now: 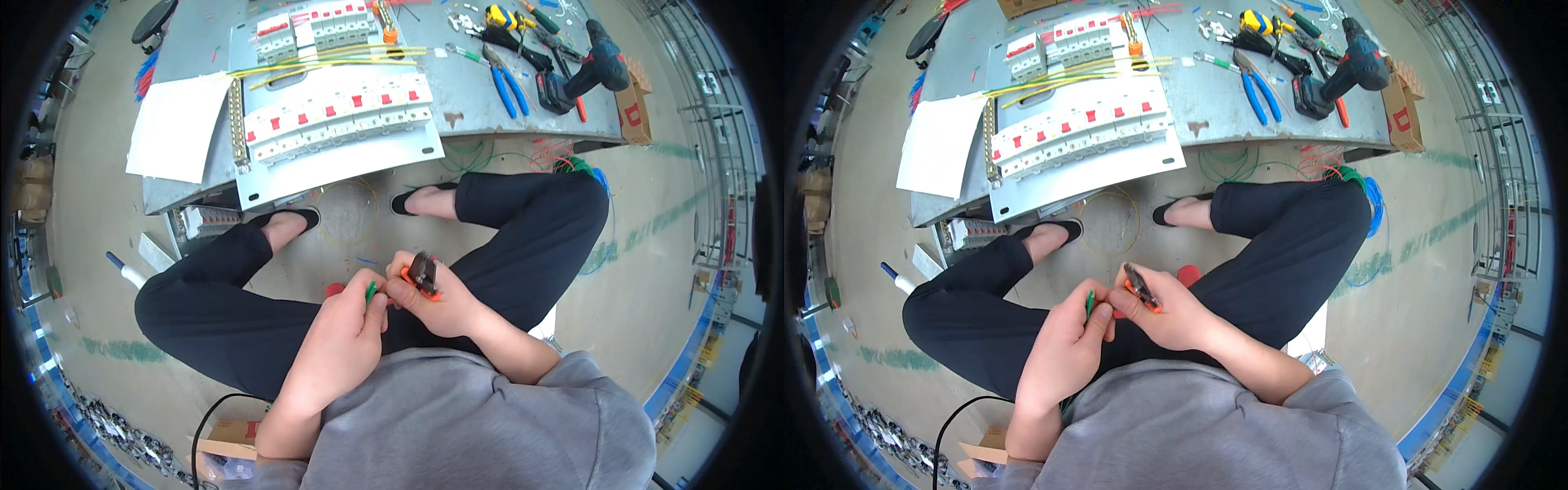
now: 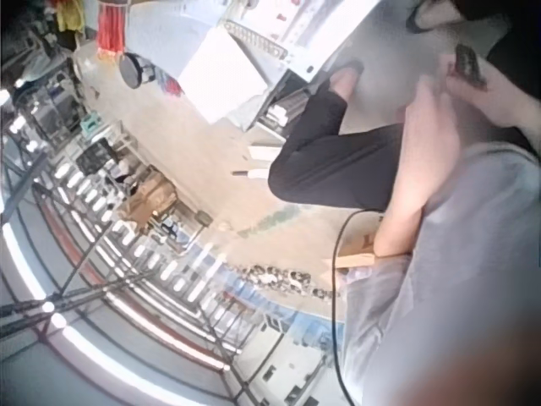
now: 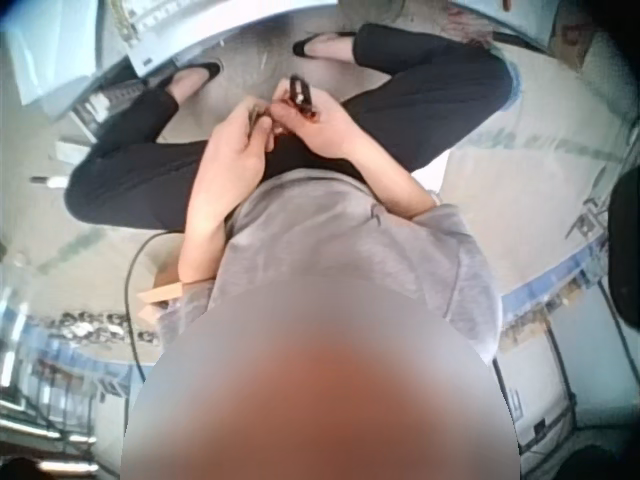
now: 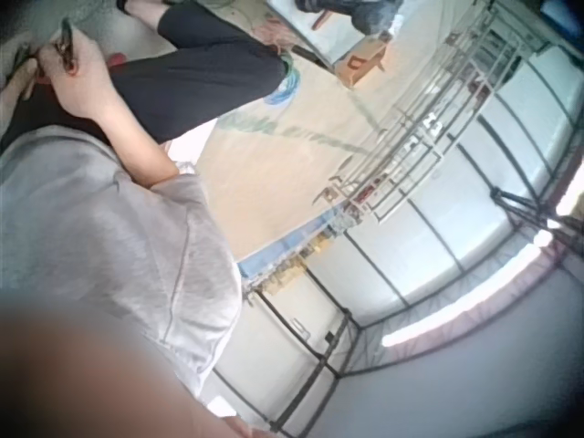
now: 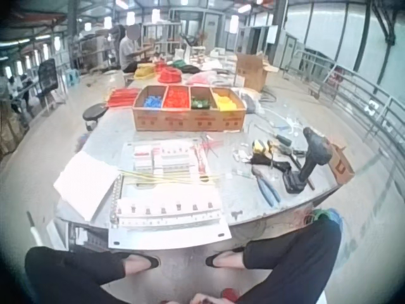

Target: The person strips insulation from several short lengths of yellow and green electrical wire using wire strippers. They then pick up a large roll of blue wire and cut the plastic wrapping around it with the same tool.

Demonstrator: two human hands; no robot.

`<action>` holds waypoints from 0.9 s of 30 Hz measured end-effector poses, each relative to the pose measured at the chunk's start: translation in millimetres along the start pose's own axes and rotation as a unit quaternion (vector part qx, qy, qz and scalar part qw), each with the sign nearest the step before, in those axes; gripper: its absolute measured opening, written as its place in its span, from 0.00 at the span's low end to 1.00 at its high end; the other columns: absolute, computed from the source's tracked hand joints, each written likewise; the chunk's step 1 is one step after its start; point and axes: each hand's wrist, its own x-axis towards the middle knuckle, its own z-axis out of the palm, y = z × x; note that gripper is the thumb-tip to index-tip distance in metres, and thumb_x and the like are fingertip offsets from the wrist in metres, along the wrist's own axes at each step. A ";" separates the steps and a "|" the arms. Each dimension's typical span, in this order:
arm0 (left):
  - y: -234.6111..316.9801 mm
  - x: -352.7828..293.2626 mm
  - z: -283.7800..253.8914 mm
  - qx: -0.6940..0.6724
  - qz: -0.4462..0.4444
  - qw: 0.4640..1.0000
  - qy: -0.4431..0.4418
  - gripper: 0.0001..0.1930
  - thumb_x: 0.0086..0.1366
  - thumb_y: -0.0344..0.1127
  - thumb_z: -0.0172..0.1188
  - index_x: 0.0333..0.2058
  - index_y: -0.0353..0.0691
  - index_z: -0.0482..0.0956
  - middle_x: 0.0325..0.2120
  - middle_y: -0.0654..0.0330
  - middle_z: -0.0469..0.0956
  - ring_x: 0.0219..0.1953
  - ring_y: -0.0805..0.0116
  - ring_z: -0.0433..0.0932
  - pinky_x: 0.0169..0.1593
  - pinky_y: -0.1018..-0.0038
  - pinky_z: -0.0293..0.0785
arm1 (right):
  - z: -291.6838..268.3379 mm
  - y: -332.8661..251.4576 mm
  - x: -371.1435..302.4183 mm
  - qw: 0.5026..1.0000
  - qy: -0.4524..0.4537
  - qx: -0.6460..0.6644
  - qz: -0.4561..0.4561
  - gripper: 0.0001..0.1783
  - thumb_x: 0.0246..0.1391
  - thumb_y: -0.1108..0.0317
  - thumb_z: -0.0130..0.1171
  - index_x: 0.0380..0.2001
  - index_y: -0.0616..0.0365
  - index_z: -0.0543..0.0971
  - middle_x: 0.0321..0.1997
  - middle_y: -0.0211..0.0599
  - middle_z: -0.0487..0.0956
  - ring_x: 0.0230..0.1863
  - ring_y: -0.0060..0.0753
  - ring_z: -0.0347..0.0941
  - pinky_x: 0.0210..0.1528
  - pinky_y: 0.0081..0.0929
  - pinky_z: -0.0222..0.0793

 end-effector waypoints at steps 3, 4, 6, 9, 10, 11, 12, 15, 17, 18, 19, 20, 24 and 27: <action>-0.5 -4.4 -11.1 -0.050 -0.060 0.997 -0.002 0.09 0.84 0.31 0.48 0.48 0.35 0.76 0.28 0.59 0.79 0.28 0.72 0.76 0.34 0.74 0.74 | -10.7 -5.4 9.0 0.999 0.015 0.041 -0.005 0.12 0.77 0.61 0.59 0.37 0.54 0.74 0.29 0.22 0.72 0.34 0.15 0.67 0.37 0.20 0.66; -1.6 -7.4 -16.0 -0.087 -0.088 0.992 0.002 0.10 0.85 0.33 0.47 0.49 0.35 0.76 0.29 0.59 0.80 0.29 0.72 0.77 0.35 0.74 0.76 | -18.3 -5.1 11.8 0.998 0.026 0.063 -0.006 0.12 0.77 0.61 0.59 0.37 0.54 0.74 0.29 0.22 0.72 0.33 0.15 0.68 0.37 0.20 0.66; -16.3 -16.9 -33.0 -0.144 -0.056 0.986 0.067 0.13 0.86 0.38 0.45 0.53 0.35 0.74 0.33 0.55 0.84 0.35 0.68 0.84 0.41 0.73 0.82 | -49.6 -16.0 29.3 0.984 0.091 0.143 -0.048 0.12 0.74 0.59 0.61 0.37 0.53 0.75 0.28 0.25 0.75 0.29 0.20 0.74 0.34 0.23 0.71; -18.2 -44.6 -68.2 -0.121 0.054 0.958 0.254 0.15 0.86 0.42 0.46 0.54 0.35 0.74 0.32 0.55 0.83 0.36 0.67 0.85 0.43 0.71 0.82 | -103.4 -36.8 58.1 0.947 0.114 0.252 -0.166 0.12 0.71 0.60 0.63 0.37 0.53 0.74 0.25 0.26 0.68 0.27 0.26 0.68 0.36 0.32 0.72; -7.9 -60.6 -77.1 -0.126 0.071 0.933 0.330 0.16 0.86 0.42 0.47 0.54 0.35 0.74 0.32 0.55 0.83 0.35 0.67 0.85 0.43 0.71 0.82 | -116.9 -46.5 63.4 0.942 0.120 0.262 -0.174 0.13 0.72 0.59 0.61 0.36 0.52 0.72 0.25 0.26 0.65 0.27 0.26 0.65 0.37 0.33 0.71; -1.5 -74.8 -86.5 -0.107 0.104 0.912 0.382 0.15 0.86 0.42 0.47 0.55 0.35 0.74 0.30 0.57 0.82 0.33 0.67 0.83 0.41 0.72 0.81 | -125.4 -56.5 69.9 0.939 0.146 0.253 -0.179 0.12 0.72 0.60 0.61 0.36 0.52 0.72 0.25 0.26 0.65 0.27 0.26 0.65 0.37 0.33 0.70; 2.5 -86.7 -94.5 -0.090 0.135 0.888 0.431 0.15 0.86 0.42 0.47 0.55 0.35 0.74 0.29 0.58 0.80 0.30 0.68 0.82 0.39 0.72 0.80 | -130.8 -65.8 76.8 0.937 0.173 0.244 -0.182 0.12 0.73 0.60 0.60 0.36 0.51 0.71 0.25 0.25 0.65 0.27 0.25 0.65 0.36 0.33 0.69; 10.5 -117.8 -114.1 -0.117 0.216 0.864 0.439 0.15 0.85 0.42 0.49 0.55 0.36 0.73 0.22 0.70 0.62 0.21 0.82 0.58 0.24 0.81 0.58 | -131.2 -84.2 114.3 0.924 0.196 0.264 -0.194 0.12 0.74 0.60 0.59 0.37 0.52 0.71 0.25 0.25 0.65 0.27 0.25 0.64 0.36 0.33 0.69; 19.4 -112.3 -110.0 -0.170 0.207 0.881 0.390 0.16 0.85 0.45 0.49 0.54 0.37 0.72 0.23 0.72 0.58 0.22 0.84 0.54 0.23 0.83 0.51 | -129.0 -93.6 139.3 0.942 0.233 0.180 -0.165 0.15 0.77 0.55 0.57 0.42 0.56 0.74 0.24 0.24 0.66 0.25 0.23 0.64 0.33 0.29 0.68; 26.6 -105.7 -105.1 -0.196 0.202 0.888 0.364 0.16 0.85 0.46 0.49 0.54 0.37 0.71 0.23 0.72 0.57 0.22 0.86 0.52 0.22 0.84 0.48 | -134.2 -86.3 150.1 0.949 0.245 0.139 -0.145 0.17 0.77 0.53 0.56 0.45 0.58 0.75 0.24 0.23 0.66 0.25 0.22 0.64 0.32 0.27 0.67; 31.1 -87.1 -97.2 -0.209 0.181 0.902 0.331 0.19 0.83 0.51 0.50 0.51 0.39 0.70 0.24 0.72 0.56 0.22 0.86 0.52 0.22 0.82 0.47 | -147.6 -73.9 151.1 0.953 0.253 0.122 -0.116 0.21 0.78 0.52 0.55 0.51 0.62 0.76 0.24 0.23 0.67 0.24 0.21 0.63 0.31 0.26 0.67; 29.6 -76.9 -90.0 -0.233 0.190 0.905 0.301 0.19 0.81 0.52 0.51 0.47 0.40 0.69 0.25 0.70 0.56 0.23 0.83 0.52 0.22 0.80 0.46 | -137.8 -68.4 152.9 0.951 0.264 0.135 -0.081 0.21 0.77 0.52 0.56 0.52 0.63 0.77 0.24 0.23 0.66 0.23 0.21 0.63 0.31 0.26 0.66; 4.7 -48.0 -74.7 -0.374 0.179 0.890 0.193 0.14 0.78 0.47 0.53 0.41 0.44 0.65 0.28 0.66 0.60 0.25 0.80 0.54 0.25 0.80 0.49 | -105.2 -49.9 109.0 0.952 0.185 0.241 -0.036 0.16 0.74 0.63 0.57 0.54 0.65 0.75 0.27 0.23 0.64 0.27 0.21 0.61 0.33 0.26 0.65; 0.3 -22.8 -59.6 -0.410 0.128 0.888 0.163 0.08 0.81 0.38 0.51 0.41 0.41 0.68 0.29 0.64 0.65 0.27 0.78 0.60 0.29 0.78 0.56 | -87.9 -37.7 72.8 0.883 0.021 0.469 0.003 0.17 0.75 0.64 0.55 0.57 0.67 0.74 0.31 0.27 0.67 0.30 0.24 0.63 0.36 0.28 0.65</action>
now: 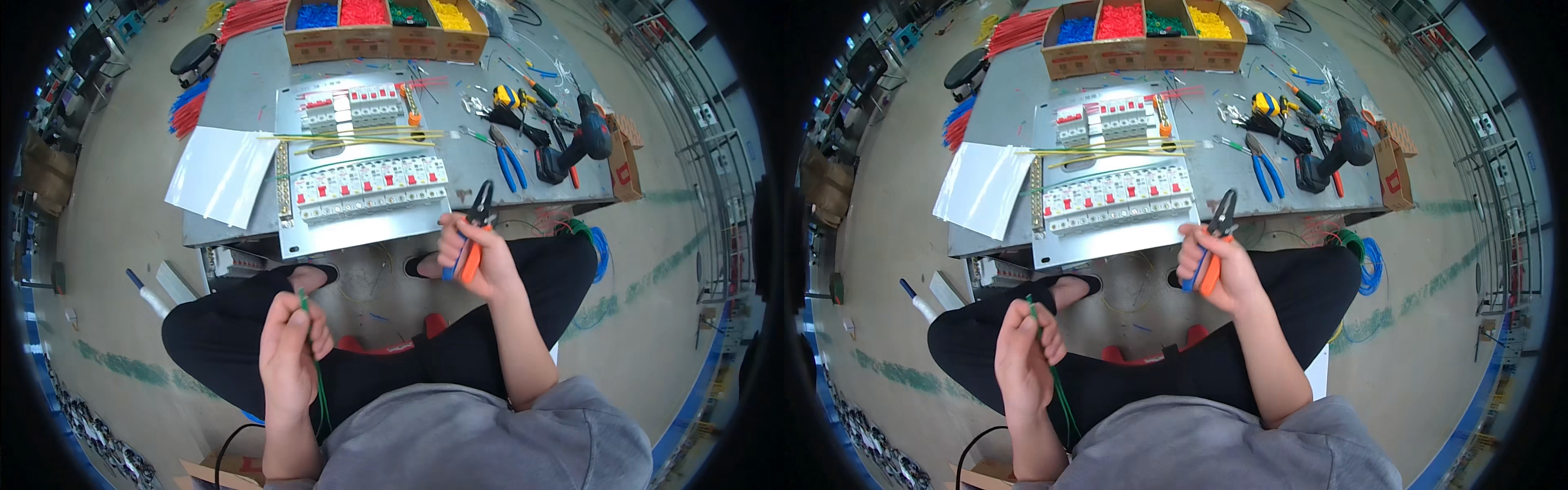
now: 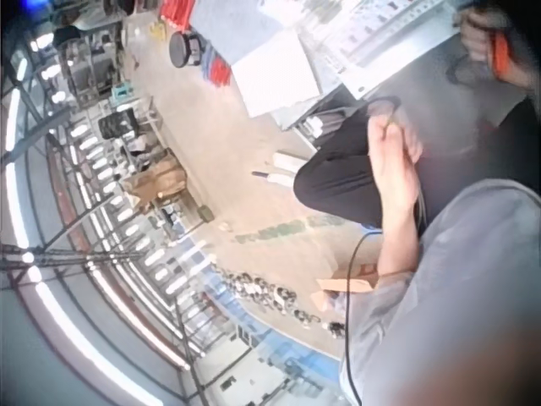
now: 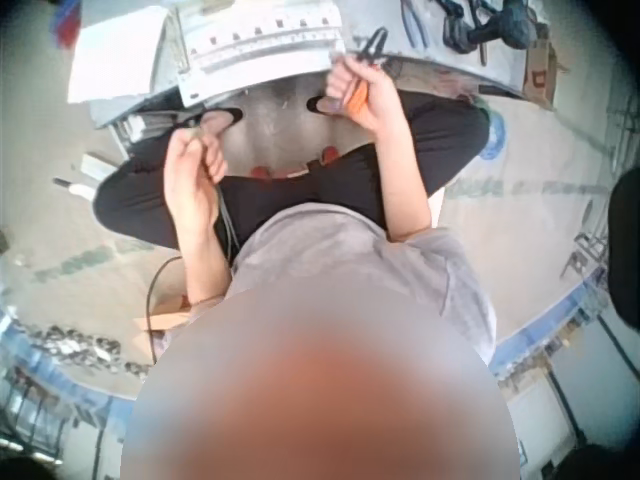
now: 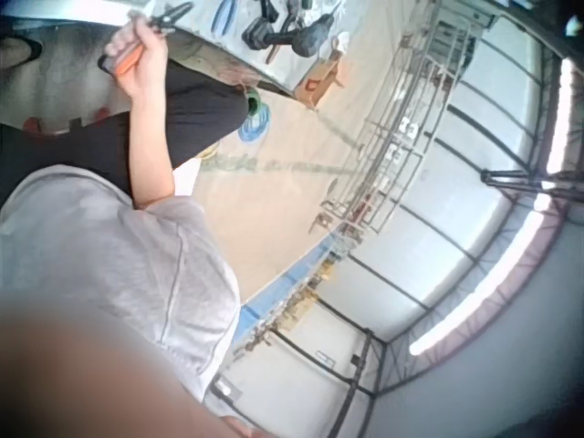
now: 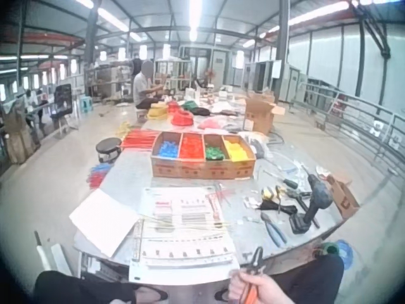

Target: The person strips insulation from several short lengths of yellow and green electrical wire using wire strippers. They then pick up a large roll of blue wire and cut the plastic wrapping around it with the same tool.

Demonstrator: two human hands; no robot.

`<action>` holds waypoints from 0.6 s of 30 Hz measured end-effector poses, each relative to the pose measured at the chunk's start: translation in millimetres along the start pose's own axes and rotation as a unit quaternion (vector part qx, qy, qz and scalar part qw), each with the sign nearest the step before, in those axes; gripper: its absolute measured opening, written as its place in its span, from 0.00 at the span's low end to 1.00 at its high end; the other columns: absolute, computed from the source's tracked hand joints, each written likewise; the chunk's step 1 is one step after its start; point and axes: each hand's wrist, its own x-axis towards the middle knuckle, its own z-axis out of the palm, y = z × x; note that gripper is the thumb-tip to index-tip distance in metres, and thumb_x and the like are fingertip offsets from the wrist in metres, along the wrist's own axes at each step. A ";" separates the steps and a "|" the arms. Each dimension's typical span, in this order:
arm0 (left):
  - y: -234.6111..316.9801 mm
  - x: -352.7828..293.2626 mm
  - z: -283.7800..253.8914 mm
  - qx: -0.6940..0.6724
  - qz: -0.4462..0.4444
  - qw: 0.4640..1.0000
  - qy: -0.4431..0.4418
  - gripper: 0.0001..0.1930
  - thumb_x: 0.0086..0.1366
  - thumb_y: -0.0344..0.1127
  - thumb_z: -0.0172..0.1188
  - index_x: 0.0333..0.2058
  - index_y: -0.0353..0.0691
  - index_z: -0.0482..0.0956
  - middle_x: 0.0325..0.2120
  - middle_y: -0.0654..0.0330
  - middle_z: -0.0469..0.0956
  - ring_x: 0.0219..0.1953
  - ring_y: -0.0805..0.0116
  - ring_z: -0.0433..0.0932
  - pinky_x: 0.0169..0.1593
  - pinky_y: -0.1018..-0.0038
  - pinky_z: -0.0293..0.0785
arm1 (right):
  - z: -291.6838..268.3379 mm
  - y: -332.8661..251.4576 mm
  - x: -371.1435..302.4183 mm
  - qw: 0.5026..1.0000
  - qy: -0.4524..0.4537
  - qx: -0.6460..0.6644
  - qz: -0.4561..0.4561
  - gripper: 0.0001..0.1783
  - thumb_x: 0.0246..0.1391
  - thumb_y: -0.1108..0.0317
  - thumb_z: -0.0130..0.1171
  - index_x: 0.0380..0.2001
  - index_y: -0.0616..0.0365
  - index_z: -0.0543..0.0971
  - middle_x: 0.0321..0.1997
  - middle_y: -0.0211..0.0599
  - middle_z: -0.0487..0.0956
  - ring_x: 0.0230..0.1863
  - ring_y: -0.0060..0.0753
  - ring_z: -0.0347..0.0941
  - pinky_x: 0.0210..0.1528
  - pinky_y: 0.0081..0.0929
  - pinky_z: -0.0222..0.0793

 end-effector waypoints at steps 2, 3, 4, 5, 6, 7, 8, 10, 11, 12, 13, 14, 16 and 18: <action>-17.6 11.5 1.5 -0.014 -0.039 0.999 -0.020 0.07 0.81 0.34 0.51 0.41 0.38 0.72 0.30 0.63 0.70 0.28 0.77 0.65 0.32 0.76 0.62 | 19.3 23.8 -22.0 0.993 0.100 -0.033 0.045 0.21 0.79 0.56 0.50 0.60 0.64 0.74 0.35 0.28 0.72 0.32 0.25 0.67 0.39 0.28 0.68; -24.6 18.3 5.5 -0.010 -0.064 0.998 -0.023 0.06 0.81 0.32 0.53 0.41 0.38 0.73 0.30 0.64 0.72 0.29 0.76 0.67 0.32 0.77 0.64 | 24.4 33.4 -29.9 0.988 0.121 -0.077 0.056 0.23 0.81 0.53 0.47 0.60 0.63 0.74 0.37 0.28 0.73 0.33 0.24 0.68 0.39 0.27 0.69; -29.6 22.1 10.3 0.004 -0.081 0.996 -0.028 0.06 0.81 0.32 0.54 0.41 0.38 0.73 0.31 0.64 0.72 0.29 0.77 0.68 0.33 0.76 0.66 | 12.5 46.0 -37.6 0.985 0.095 -0.142 0.039 0.24 0.81 0.50 0.46 0.61 0.61 0.75 0.36 0.26 0.73 0.33 0.22 0.68 0.39 0.25 0.68; -34.9 25.4 15.5 0.019 -0.099 0.994 -0.035 0.05 0.81 0.32 0.54 0.42 0.38 0.73 0.31 0.63 0.73 0.29 0.77 0.70 0.33 0.76 0.67 | 5.7 56.1 -42.9 0.976 0.070 -0.206 0.019 0.26 0.82 0.48 0.44 0.61 0.59 0.75 0.36 0.25 0.72 0.34 0.20 0.68 0.39 0.22 0.68; -45.5 27.4 19.5 0.016 -0.089 0.995 -0.035 0.04 0.80 0.30 0.56 0.41 0.39 0.73 0.30 0.62 0.75 0.25 0.78 0.70 0.30 0.77 0.67 | 0.5 62.7 -48.5 0.959 0.078 -0.272 0.031 0.26 0.82 0.45 0.43 0.61 0.54 0.76 0.35 0.22 0.72 0.35 0.15 0.68 0.38 0.19 0.67; -48.3 25.6 22.9 0.026 -0.098 0.994 -0.043 0.04 0.79 0.29 0.56 0.41 0.39 0.72 0.30 0.62 0.76 0.24 0.78 0.69 0.28 0.78 0.66 | -3.7 64.9 -55.6 0.943 0.072 -0.322 0.045 0.21 0.83 0.49 0.45 0.61 0.51 0.76 0.34 0.21 0.71 0.35 0.14 0.67 0.40 0.17 0.65; -50.6 23.6 26.4 0.036 -0.106 0.992 -0.051 0.04 0.79 0.28 0.57 0.41 0.40 0.72 0.29 0.62 0.76 0.22 0.78 0.68 0.27 0.78 0.64 | 0.0 66.0 -58.9 0.923 0.060 -0.378 0.032 0.19 0.82 0.51 0.46 0.60 0.51 0.76 0.36 0.21 0.72 0.37 0.16 0.68 0.42 0.18 0.66; -53.9 18.6 35.5 0.035 -0.120 0.991 -0.052 0.06 0.78 0.26 0.57 0.40 0.41 0.70 0.27 0.61 0.78 0.18 0.80 0.65 0.22 0.82 0.58 | 8.0 67.7 -60.3 0.878 0.038 -0.477 -0.001 0.13 0.79 0.62 0.54 0.60 0.53 0.75 0.40 0.28 0.73 0.43 0.25 0.71 0.48 0.25 0.69; -55.2 16.4 36.6 0.039 -0.133 0.988 -0.067 0.06 0.78 0.26 0.57 0.40 0.41 0.69 0.27 0.60 0.78 0.18 0.80 0.66 0.22 0.82 0.57 | 15.1 64.8 -63.0 0.847 0.042 -0.530 -0.031 0.13 0.76 0.66 0.56 0.60 0.53 0.74 0.41 0.31 0.74 0.44 0.29 0.72 0.49 0.27 0.70; -55.4 13.6 35.3 0.044 -0.145 0.985 -0.079 0.06 0.78 0.26 0.57 0.40 0.41 0.69 0.27 0.60 0.78 0.19 0.80 0.66 0.23 0.82 0.57 | 24.9 61.6 -64.2 0.812 0.044 -0.578 -0.059 0.15 0.73 0.70 0.58 0.60 0.54 0.74 0.42 0.35 0.74 0.45 0.33 0.73 0.51 0.29 0.71; -54.9 11.3 34.8 0.049 -0.156 0.982 -0.090 0.07 0.78 0.26 0.57 0.40 0.41 0.69 0.27 0.59 0.78 0.19 0.81 0.66 0.23 0.83 0.57 | 29.3 59.8 -63.0 0.775 0.044 -0.625 -0.086 0.18 0.70 0.75 0.60 0.60 0.54 0.73 0.43 0.38 0.75 0.47 0.37 0.74 0.52 0.32 0.72; -52.2 8.2 37.7 0.062 -0.162 0.980 -0.098 0.06 0.78 0.25 0.57 0.40 0.41 0.68 0.27 0.58 0.79 0.19 0.81 0.66 0.23 0.83 0.57 | 27.9 60.2 -61.4 0.728 0.028 -0.663 -0.171 0.30 0.56 0.87 0.61 0.61 0.53 0.73 0.45 0.43 0.75 0.45 0.45 0.75 0.50 0.35 0.74; -44.7 1.9 45.0 0.089 -0.176 0.974 -0.111 0.06 0.78 0.25 0.56 0.40 0.41 0.68 0.27 0.57 0.80 0.19 0.82 0.66 0.24 0.83 0.56 | 31.7 52.5 -60.2 0.692 0.015 -0.700 -0.174 0.34 0.50 0.88 0.60 0.61 0.53 0.73 0.46 0.42 0.75 0.44 0.47 0.76 0.47 0.37 0.75; -35.4 -4.8 52.3 0.093 -0.203 0.970 -0.101 0.04 0.78 0.25 0.57 0.42 0.38 0.70 0.26 0.54 0.81 0.20 0.81 0.67 0.24 0.84 0.57 | 26.2 51.5 -55.6 0.650 -0.006 -0.728 -0.219 0.37 0.46 0.86 0.64 0.61 0.51 0.73 0.44 0.38 0.74 0.41 0.48 0.76 0.41 0.41 0.75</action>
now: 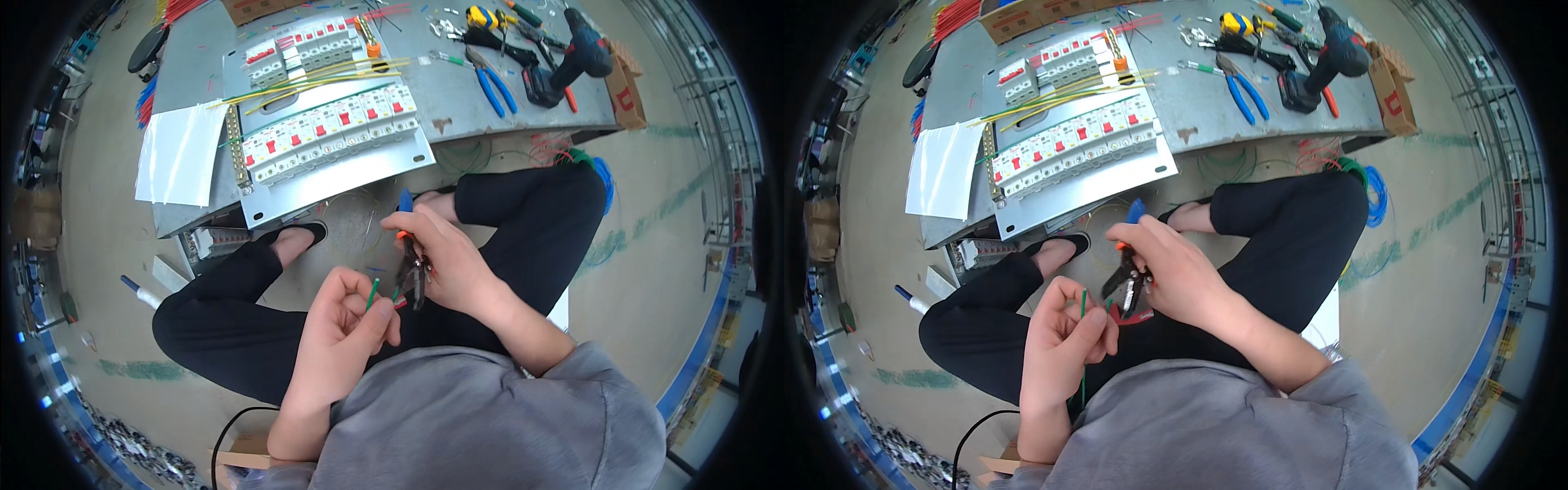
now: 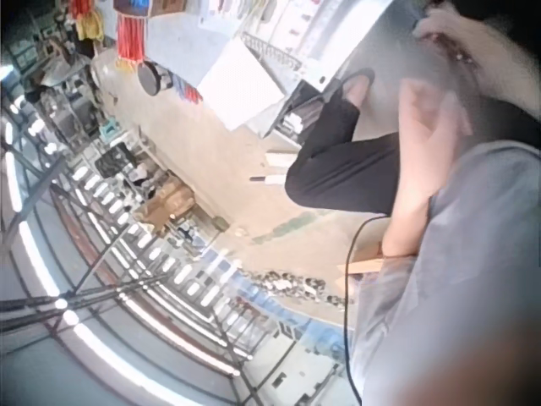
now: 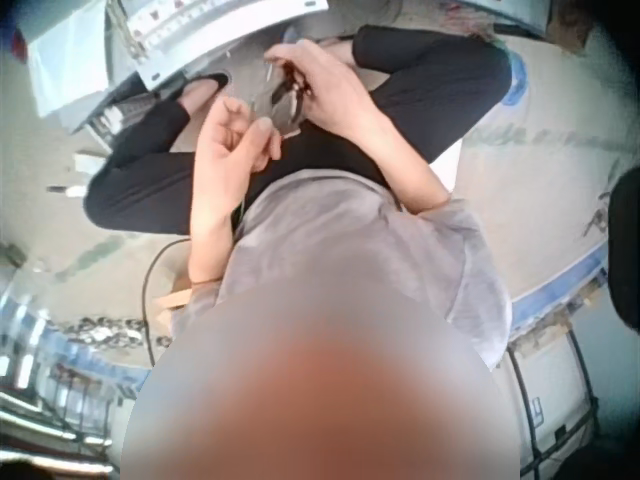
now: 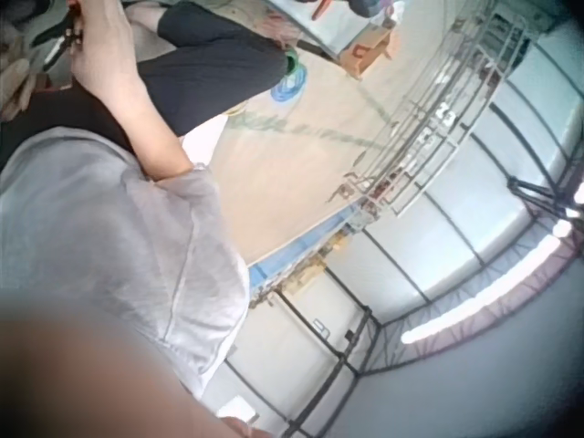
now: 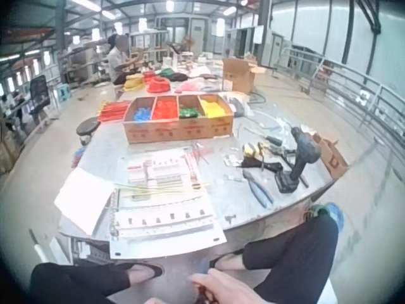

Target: The person strips insulation from several short lengths of yellow and green electrical wire using wire strippers. They then pick up a large roll of blue wire and cut the plastic wrapping around it with the same tool.

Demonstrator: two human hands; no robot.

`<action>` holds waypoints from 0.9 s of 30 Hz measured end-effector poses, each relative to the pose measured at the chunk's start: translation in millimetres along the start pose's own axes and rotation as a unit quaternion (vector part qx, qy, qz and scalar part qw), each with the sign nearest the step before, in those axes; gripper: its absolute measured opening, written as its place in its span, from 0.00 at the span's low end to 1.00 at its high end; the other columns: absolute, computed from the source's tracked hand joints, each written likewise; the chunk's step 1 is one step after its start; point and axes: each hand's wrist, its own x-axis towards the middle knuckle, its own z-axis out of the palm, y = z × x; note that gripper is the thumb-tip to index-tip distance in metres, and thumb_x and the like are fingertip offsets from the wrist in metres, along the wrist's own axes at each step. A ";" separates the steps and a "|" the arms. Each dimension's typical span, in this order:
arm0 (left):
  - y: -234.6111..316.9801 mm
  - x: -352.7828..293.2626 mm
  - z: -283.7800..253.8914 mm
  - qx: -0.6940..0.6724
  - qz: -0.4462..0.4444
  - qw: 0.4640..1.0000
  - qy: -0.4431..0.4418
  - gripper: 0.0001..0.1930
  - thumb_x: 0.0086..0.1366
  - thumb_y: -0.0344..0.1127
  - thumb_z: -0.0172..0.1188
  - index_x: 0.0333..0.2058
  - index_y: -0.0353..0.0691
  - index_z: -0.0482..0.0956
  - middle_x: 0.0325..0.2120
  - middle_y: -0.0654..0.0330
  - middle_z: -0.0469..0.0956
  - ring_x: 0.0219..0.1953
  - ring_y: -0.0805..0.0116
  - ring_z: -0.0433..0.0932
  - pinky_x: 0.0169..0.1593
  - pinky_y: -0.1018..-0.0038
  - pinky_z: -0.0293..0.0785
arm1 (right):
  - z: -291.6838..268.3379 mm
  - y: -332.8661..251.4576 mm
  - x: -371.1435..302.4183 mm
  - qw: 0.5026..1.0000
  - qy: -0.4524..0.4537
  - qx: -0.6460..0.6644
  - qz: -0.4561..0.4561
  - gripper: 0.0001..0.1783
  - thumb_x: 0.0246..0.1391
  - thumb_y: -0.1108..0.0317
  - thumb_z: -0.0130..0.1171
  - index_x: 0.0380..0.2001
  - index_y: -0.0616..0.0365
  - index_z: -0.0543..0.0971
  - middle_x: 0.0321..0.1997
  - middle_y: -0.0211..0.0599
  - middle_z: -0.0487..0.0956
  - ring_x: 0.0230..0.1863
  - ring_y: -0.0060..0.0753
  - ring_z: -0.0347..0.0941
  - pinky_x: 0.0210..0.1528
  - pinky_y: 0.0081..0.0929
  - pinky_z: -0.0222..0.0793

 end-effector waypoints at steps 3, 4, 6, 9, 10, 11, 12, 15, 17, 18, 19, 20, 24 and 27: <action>6.3 -12.0 1.7 0.014 -0.017 1.000 -0.019 0.04 0.79 0.27 0.57 0.48 0.33 0.75 0.29 0.57 0.84 0.25 0.84 0.71 0.30 0.86 0.61 | -1.1 -2.8 3.5 0.999 -0.016 -0.007 -0.046 0.36 0.45 0.82 0.68 0.60 0.49 0.74 0.41 0.37 0.72 0.41 0.48 0.76 0.40 0.42 0.75; 7.3 -15.4 1.3 0.020 -0.019 0.999 -0.031 0.07 0.80 0.28 0.57 0.51 0.32 0.77 0.31 0.58 0.85 0.28 0.86 0.72 0.33 0.87 0.63 | 3.9 0.2 3.6 0.996 0.001 -0.018 -0.085 0.34 0.47 0.77 0.70 0.60 0.47 0.75 0.40 0.36 0.71 0.41 0.46 0.76 0.38 0.41 0.74; 5.2 -20.5 0.6 0.029 -0.014 0.999 -0.022 0.08 0.79 0.27 0.57 0.51 0.30 0.78 0.31 0.57 0.85 0.29 0.85 0.73 0.34 0.86 0.64 | 7.7 1.7 5.4 0.992 0.017 -0.011 -0.127 0.32 0.48 0.76 0.70 0.58 0.48 0.75 0.37 0.35 0.69 0.37 0.45 0.73 0.35 0.40 0.71; 2.2 -24.9 -0.3 0.040 -0.001 0.999 -0.002 0.06 0.78 0.27 0.60 0.46 0.28 0.78 0.31 0.55 0.84 0.28 0.80 0.75 0.33 0.85 0.65 | 12.1 0.1 3.2 0.989 0.034 -0.025 -0.144 0.27 0.48 0.73 0.68 0.55 0.48 0.77 0.36 0.34 0.69 0.37 0.44 0.72 0.34 0.39 0.71; 0.6 -23.9 -0.2 0.046 0.011 0.999 0.000 0.06 0.77 0.26 0.60 0.44 0.27 0.76 0.31 0.53 0.83 0.25 0.77 0.76 0.30 0.84 0.65 | 13.4 -0.3 2.0 0.989 0.041 -0.028 -0.141 0.27 0.48 0.72 0.67 0.54 0.48 0.77 0.36 0.34 0.69 0.37 0.43 0.72 0.34 0.39 0.71; -1.1 -23.5 0.2 0.048 0.026 0.998 0.005 0.06 0.76 0.25 0.59 0.43 0.26 0.75 0.30 0.51 0.82 0.22 0.74 0.77 0.27 0.82 0.66 | 15.3 0.4 1.9 0.988 0.045 -0.030 -0.142 0.26 0.48 0.71 0.67 0.54 0.48 0.78 0.36 0.34 0.69 0.37 0.43 0.72 0.34 0.39 0.71; -1.0 -23.0 1.2 0.055 0.030 0.998 0.010 0.08 0.76 0.28 0.62 0.42 0.27 0.75 0.29 0.53 0.81 0.22 0.73 0.76 0.27 0.82 0.65 | 17.6 2.6 1.3 0.988 0.044 -0.037 -0.141 0.26 0.48 0.70 0.68 0.53 0.48 0.78 0.36 0.34 0.69 0.37 0.42 0.72 0.34 0.38 0.71; -4.7 -23.9 3.4 0.048 0.047 0.997 0.026 0.10 0.76 0.30 0.63 0.42 0.27 0.74 0.29 0.52 0.81 0.22 0.73 0.76 0.26 0.82 0.65 | 19.0 3.9 -1.0 0.990 0.025 -0.053 -0.131 0.24 0.52 0.68 0.69 0.53 0.46 0.77 0.38 0.30 0.70 0.40 0.36 0.75 0.35 0.35 0.74; -4.9 -24.1 2.2 0.057 0.043 0.997 0.019 0.11 0.76 0.32 0.64 0.42 0.28 0.75 0.29 0.54 0.82 0.25 0.75 0.76 0.30 0.82 0.67 | 20.3 5.0 -1.4 0.988 0.038 -0.056 -0.138 0.24 0.52 0.68 0.69 0.53 0.46 0.77 0.37 0.30 0.70 0.39 0.36 0.75 0.34 0.34 0.74; -1.4 -26.2 -0.4 0.058 0.028 0.998 0.011 0.11 0.76 0.33 0.65 0.42 0.29 0.76 0.31 0.55 0.83 0.28 0.75 0.77 0.33 0.82 0.68 | 20.2 5.3 -1.6 0.987 0.045 -0.059 -0.142 0.24 0.51 0.68 0.69 0.52 0.45 0.77 0.37 0.30 0.70 0.39 0.36 0.75 0.34 0.34 0.74; 0.4 -27.2 -1.8 0.059 0.012 0.998 0.003 0.11 0.77 0.35 0.65 0.42 0.30 0.78 0.32 0.56 0.83 0.32 0.76 0.78 0.37 0.82 0.70 | 20.1 5.6 -1.9 0.987 0.045 -0.060 -0.140 0.23 0.51 0.68 0.69 0.52 0.45 0.77 0.37 0.30 0.69 0.39 0.35 0.74 0.33 0.34 0.74; -1.4 -26.8 -0.1 0.061 0.029 0.998 0.011 0.11 0.76 0.33 0.65 0.42 0.29 0.76 0.30 0.55 0.83 0.28 0.76 0.77 0.33 0.83 0.69 | 21.3 5.6 -2.6 0.988 0.043 -0.059 -0.138 0.23 0.51 0.67 0.69 0.52 0.45 0.77 0.37 0.30 0.69 0.38 0.35 0.74 0.33 0.34 0.74; -6.4 -22.6 4.5 0.057 0.063 0.996 0.024 0.10 0.75 0.31 0.63 0.41 0.28 0.74 0.27 0.53 0.81 0.21 0.76 0.75 0.27 0.84 0.66 | 22.2 6.0 -2.3 0.987 0.043 -0.063 -0.143 0.23 0.51 0.67 0.69 0.51 0.45 0.77 0.37 0.30 0.69 0.38 0.35 0.74 0.32 0.33 0.74; -4.8 -22.0 4.4 0.056 0.049 0.997 0.025 0.10 0.75 0.30 0.63 0.41 0.28 0.73 0.27 0.53 0.81 0.21 0.76 0.75 0.27 0.84 0.67 | 23.2 7.3 -2.0 0.986 0.052 -0.060 -0.147 0.23 0.51 0.67 0.70 0.51 0.46 0.78 0.36 0.30 0.69 0.37 0.35 0.74 0.31 0.34 0.73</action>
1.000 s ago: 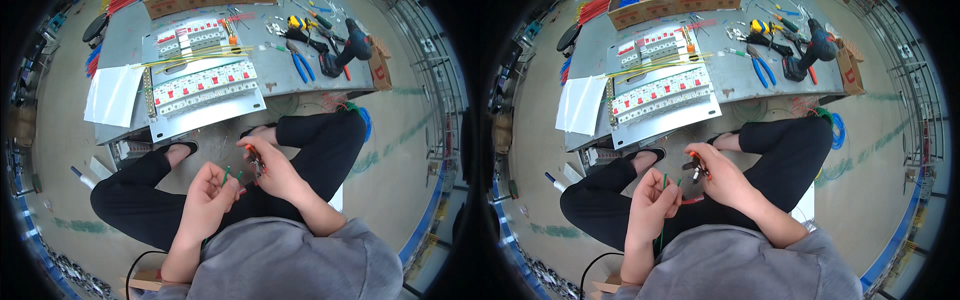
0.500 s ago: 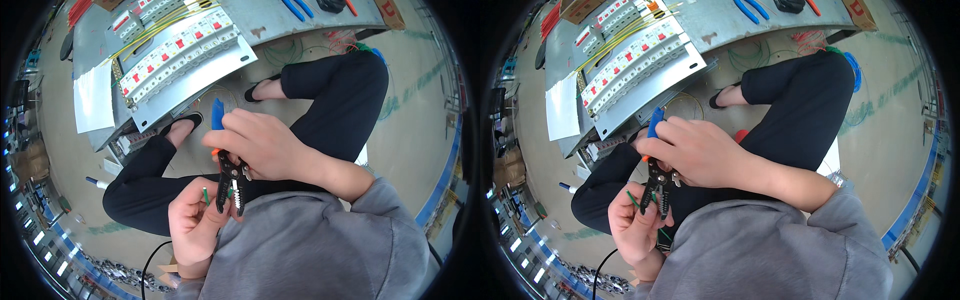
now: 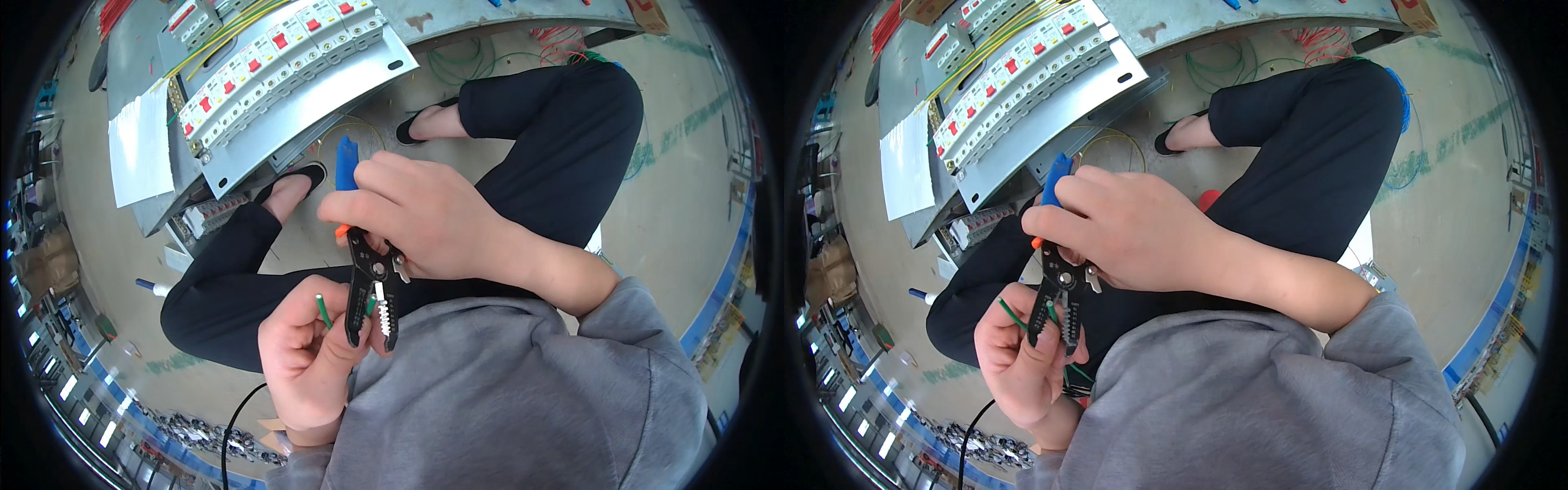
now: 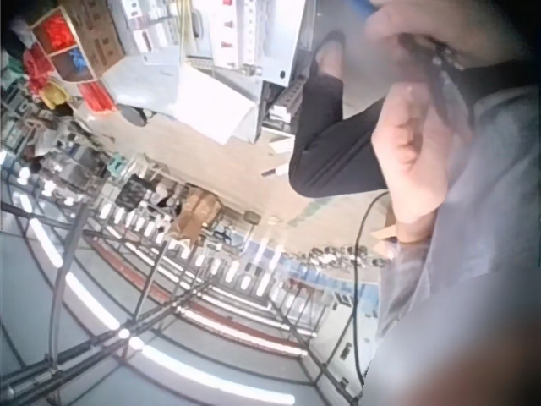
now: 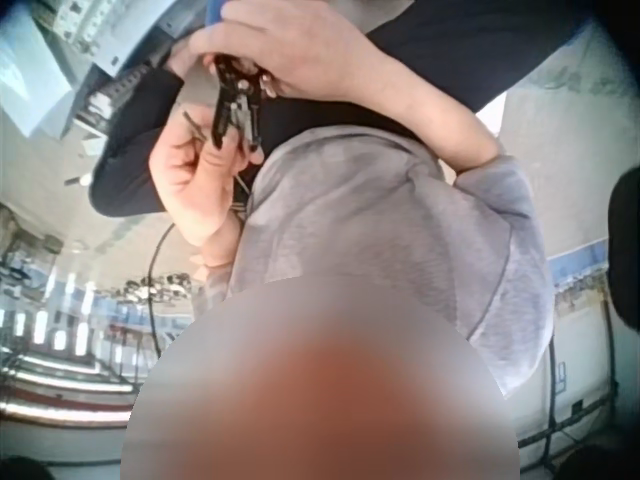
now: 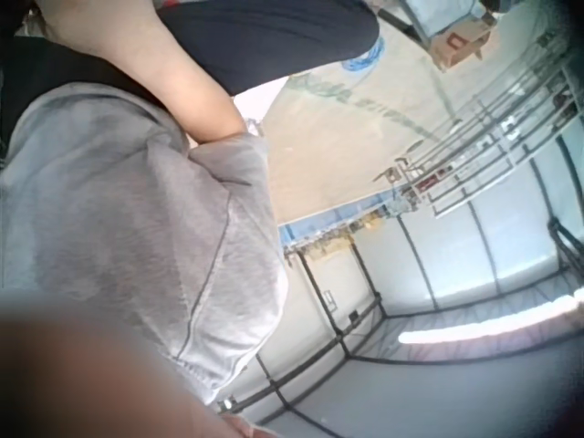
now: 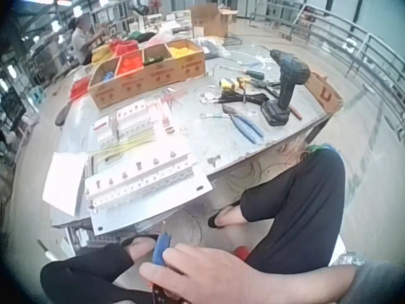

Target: The person strips insulation from several short lengths of yellow and green electrical wire using wire strippers. They then pick up a large roll of blue wire and cut the plastic wrapping around it with the same tool.

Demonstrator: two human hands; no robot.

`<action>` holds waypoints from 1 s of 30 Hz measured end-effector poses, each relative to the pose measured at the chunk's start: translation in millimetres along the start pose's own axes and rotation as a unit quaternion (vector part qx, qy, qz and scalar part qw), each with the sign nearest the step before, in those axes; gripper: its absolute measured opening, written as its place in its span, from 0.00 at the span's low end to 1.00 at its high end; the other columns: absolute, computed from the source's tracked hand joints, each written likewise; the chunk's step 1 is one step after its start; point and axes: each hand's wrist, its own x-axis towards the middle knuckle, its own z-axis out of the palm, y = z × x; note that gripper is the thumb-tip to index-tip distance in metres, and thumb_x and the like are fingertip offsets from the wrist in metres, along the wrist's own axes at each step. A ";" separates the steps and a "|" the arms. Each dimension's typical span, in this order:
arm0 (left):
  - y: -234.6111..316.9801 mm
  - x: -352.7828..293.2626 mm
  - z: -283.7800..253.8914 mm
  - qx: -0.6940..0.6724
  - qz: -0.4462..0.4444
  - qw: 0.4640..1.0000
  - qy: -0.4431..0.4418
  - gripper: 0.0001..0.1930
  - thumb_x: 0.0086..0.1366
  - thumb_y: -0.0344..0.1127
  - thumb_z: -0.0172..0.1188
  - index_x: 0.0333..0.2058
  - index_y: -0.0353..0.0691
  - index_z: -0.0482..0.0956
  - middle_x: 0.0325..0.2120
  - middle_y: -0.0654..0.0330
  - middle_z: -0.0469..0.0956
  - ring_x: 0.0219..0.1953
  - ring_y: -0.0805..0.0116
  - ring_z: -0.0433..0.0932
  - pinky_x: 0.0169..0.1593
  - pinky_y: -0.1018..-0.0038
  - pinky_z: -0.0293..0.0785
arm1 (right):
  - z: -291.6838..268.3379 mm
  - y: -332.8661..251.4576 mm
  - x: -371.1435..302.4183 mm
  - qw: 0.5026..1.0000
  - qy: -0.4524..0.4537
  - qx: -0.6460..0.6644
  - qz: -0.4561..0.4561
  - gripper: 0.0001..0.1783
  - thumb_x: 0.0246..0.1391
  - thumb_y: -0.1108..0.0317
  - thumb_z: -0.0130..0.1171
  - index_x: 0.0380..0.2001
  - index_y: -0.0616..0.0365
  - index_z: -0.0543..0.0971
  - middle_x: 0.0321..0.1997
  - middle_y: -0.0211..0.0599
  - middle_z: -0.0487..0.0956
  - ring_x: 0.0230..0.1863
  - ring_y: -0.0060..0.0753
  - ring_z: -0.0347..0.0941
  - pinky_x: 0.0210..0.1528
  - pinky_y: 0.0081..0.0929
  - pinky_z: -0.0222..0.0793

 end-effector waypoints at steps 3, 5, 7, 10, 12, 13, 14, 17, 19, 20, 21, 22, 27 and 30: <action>2.9 -0.2 -5.3 -0.015 -0.025 1.000 -0.009 0.11 0.75 0.33 0.65 0.42 0.29 0.76 0.30 0.55 0.82 0.28 0.76 0.77 0.32 0.84 0.67 | 4.1 1.6 -1.5 1.000 0.013 0.026 0.001 0.27 0.46 0.71 0.70 0.53 0.47 0.79 0.35 0.32 0.69 0.35 0.41 0.72 0.30 0.36 0.71; 2.5 0.6 -7.6 -0.022 -0.031 0.999 -0.013 0.12 0.75 0.34 0.67 0.42 0.29 0.78 0.32 0.56 0.83 0.31 0.76 0.78 0.35 0.83 0.69 | 2.6 1.3 -0.3 1.000 0.010 0.020 0.002 0.26 0.47 0.70 0.71 0.52 0.47 0.80 0.33 0.31 0.69 0.34 0.40 0.72 0.29 0.36 0.70; -2.9 3.6 -5.2 -0.026 -0.013 1.000 0.001 0.10 0.74 0.30 0.64 0.41 0.27 0.74 0.30 0.54 0.81 0.25 0.75 0.76 0.30 0.83 0.69 | 6.3 3.6 -0.3 1.000 0.022 0.016 -0.001 0.23 0.48 0.67 0.75 0.50 0.47 0.81 0.31 0.29 0.68 0.32 0.39 0.70 0.28 0.36 0.68; -4.3 5.2 -1.2 -0.017 -0.006 1.000 0.014 0.09 0.74 0.28 0.62 0.41 0.27 0.72 0.28 0.50 0.80 0.22 0.76 0.73 0.28 0.83 0.67 | 10.6 12.6 -0.2 0.998 0.046 -0.008 -0.033 0.22 0.47 0.63 0.78 0.46 0.47 0.82 0.31 0.29 0.68 0.32 0.38 0.69 0.27 0.34 0.65; -7.4 8.3 -5.2 -0.011 -0.008 1.000 0.004 0.09 0.74 0.29 0.61 0.41 0.27 0.72 0.27 0.50 0.80 0.22 0.76 0.73 0.27 0.83 0.65 | 7.1 9.7 0.0 0.995 0.078 -0.048 -0.024 0.21 0.47 0.57 0.79 0.42 0.48 0.83 0.31 0.30 0.68 0.32 0.40 0.69 0.31 0.38 0.66; -6.9 8.7 -8.2 0.004 -0.015 1.000 -0.005 0.09 0.75 0.29 0.60 0.41 0.28 0.72 0.27 0.48 0.81 0.22 0.77 0.72 0.27 0.84 0.63 | 6.7 9.9 1.3 0.991 0.112 -0.065 -0.037 0.21 0.47 0.55 0.80 0.41 0.48 0.83 0.31 0.30 0.69 0.32 0.40 0.69 0.33 0.40 0.66; -6.2 9.0 -10.9 -0.005 -0.024 1.000 -0.015 0.09 0.76 0.31 0.62 0.42 0.29 0.75 0.28 0.52 0.81 0.24 0.77 0.74 0.30 0.84 0.65 | 6.7 10.7 2.8 0.984 0.147 -0.082 -0.050 0.21 0.47 0.54 0.80 0.40 0.48 0.83 0.31 0.31 0.70 0.32 0.41 0.69 0.34 0.41 0.67; -6.1 9.9 -12.7 -0.026 -0.040 0.998 -0.034 0.11 0.77 0.34 0.65 0.44 0.29 0.79 0.30 0.61 0.82 0.29 0.80 0.77 0.34 0.85 0.68 | 15.7 24.5 5.6 0.978 0.176 -0.055 -0.102 0.23 0.46 0.50 0.80 0.35 0.52 0.82 0.31 0.33 0.71 0.31 0.41 0.69 0.35 0.43 0.65; -7.6 11.1 -7.9 -0.033 -0.037 0.998 -0.033 0.11 0.78 0.34 0.64 0.44 0.30 0.79 0.29 0.61 0.82 0.28 0.82 0.75 0.33 0.86 0.65 | 26.3 32.0 4.7 0.976 0.181 -0.019 -0.117 0.24 0.46 0.49 0.80 0.32 0.54 0.80 0.30 0.34 0.72 0.30 0.40 0.69 0.35 0.41 0.63; -7.6 11.2 -7.9 -0.026 -0.041 0.998 -0.040 0.11 0.78 0.34 0.63 0.44 0.30 0.79 0.29 0.61 0.82 0.27 0.83 0.74 0.32 0.86 0.64 | 27.0 32.5 2.5 0.979 0.169 -0.011 -0.111 0.24 0.47 0.49 0.80 0.30 0.54 0.79 0.30 0.34 0.72 0.30 0.40 0.69 0.34 0.40 0.63; -7.3 11.2 -8.0 -0.020 -0.046 0.998 -0.047 0.10 0.78 0.34 0.63 0.44 0.30 0.79 0.28 0.61 0.82 0.27 0.84 0.72 0.32 0.86 0.63 | 27.6 32.9 0.4 0.982 0.157 -0.002 -0.106 0.24 0.47 0.50 0.80 0.29 0.55 0.78 0.30 0.34 0.73 0.29 0.40 0.69 0.34 0.40 0.62; -6.9 11.2 -8.1 -0.013 -0.050 0.997 -0.054 0.10 0.79 0.34 0.62 0.44 0.30 0.78 0.28 0.62 0.82 0.26 0.84 0.71 0.31 0.85 0.62 | 23.0 30.9 -4.9 0.987 0.134 -0.006 -0.092 0.24 0.48 0.50 0.80 0.29 0.55 0.77 0.29 0.35 0.72 0.29 0.40 0.69 0.33 0.39 0.62; -8.1 16.6 -11.3 0.027 -0.055 0.997 -0.043 0.07 0.80 0.31 0.58 0.45 0.31 0.78 0.27 0.64 0.80 0.25 0.85 0.67 0.31 0.85 0.61 | 22.7 26.8 -12.3 0.996 0.076 0.046 -0.007 0.19 0.51 0.59 0.78 0.31 0.53 0.74 0.31 0.34 0.72 0.32 0.43 0.71 0.37 0.38 0.63; -7.9 23.2 -12.5 0.047 -0.054 0.996 -0.050 0.06 0.81 0.29 0.56 0.46 0.32 0.78 0.26 0.66 0.78 0.26 0.85 0.67 0.31 0.84 0.62 | 26.1 20.7 -14.7 0.977 -0.008 0.194 0.085 0.15 0.53 0.73 0.72 0.40 0.55 0.76 0.40 0.35 0.78 0.45 0.41 0.74 0.47 0.34 0.67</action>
